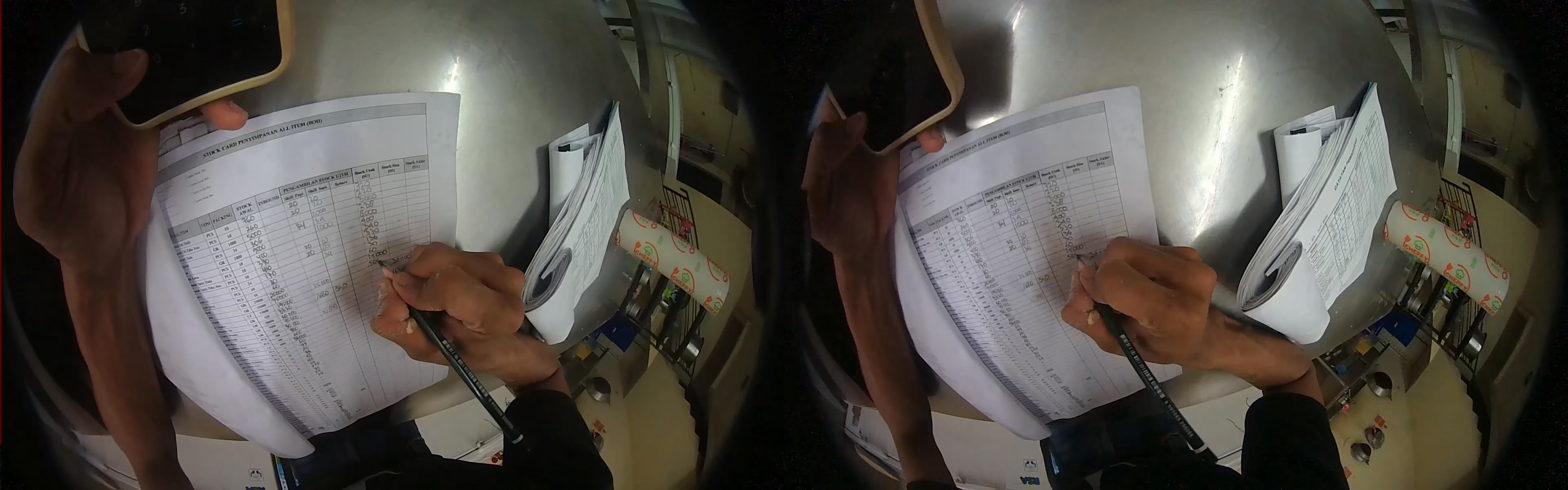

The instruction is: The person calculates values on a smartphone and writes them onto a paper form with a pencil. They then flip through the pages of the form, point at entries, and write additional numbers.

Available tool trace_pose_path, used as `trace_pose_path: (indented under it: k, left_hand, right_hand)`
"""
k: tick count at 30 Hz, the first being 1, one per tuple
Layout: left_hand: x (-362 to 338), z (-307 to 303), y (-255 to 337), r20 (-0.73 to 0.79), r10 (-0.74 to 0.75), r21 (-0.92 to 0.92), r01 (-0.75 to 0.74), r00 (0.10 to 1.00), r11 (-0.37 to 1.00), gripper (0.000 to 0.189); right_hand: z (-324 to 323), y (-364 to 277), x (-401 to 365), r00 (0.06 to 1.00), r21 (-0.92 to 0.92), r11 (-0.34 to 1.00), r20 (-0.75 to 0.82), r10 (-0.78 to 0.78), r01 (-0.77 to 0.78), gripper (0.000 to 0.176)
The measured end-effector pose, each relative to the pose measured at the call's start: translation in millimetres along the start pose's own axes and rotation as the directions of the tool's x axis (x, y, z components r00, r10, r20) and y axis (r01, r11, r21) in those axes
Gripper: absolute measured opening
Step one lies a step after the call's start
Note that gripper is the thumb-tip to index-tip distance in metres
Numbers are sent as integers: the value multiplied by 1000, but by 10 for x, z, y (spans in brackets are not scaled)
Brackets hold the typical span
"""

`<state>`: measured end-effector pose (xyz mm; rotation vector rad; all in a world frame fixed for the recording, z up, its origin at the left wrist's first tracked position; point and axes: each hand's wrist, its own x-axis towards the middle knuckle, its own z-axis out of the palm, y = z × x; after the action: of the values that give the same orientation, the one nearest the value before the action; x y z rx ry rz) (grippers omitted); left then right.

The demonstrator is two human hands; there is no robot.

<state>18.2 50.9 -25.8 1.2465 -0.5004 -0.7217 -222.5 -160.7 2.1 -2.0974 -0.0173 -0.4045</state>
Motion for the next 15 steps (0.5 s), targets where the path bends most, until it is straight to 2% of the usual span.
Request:
trace_pose_path:
  k: [15]
  left_hand:
    - [18, 41, -33, 18, 75, -9, -75, 997, 997, 53]
  right_hand:
    - [-46, -11, -43, 999, -55, 998, 37, 22, -20, 24]
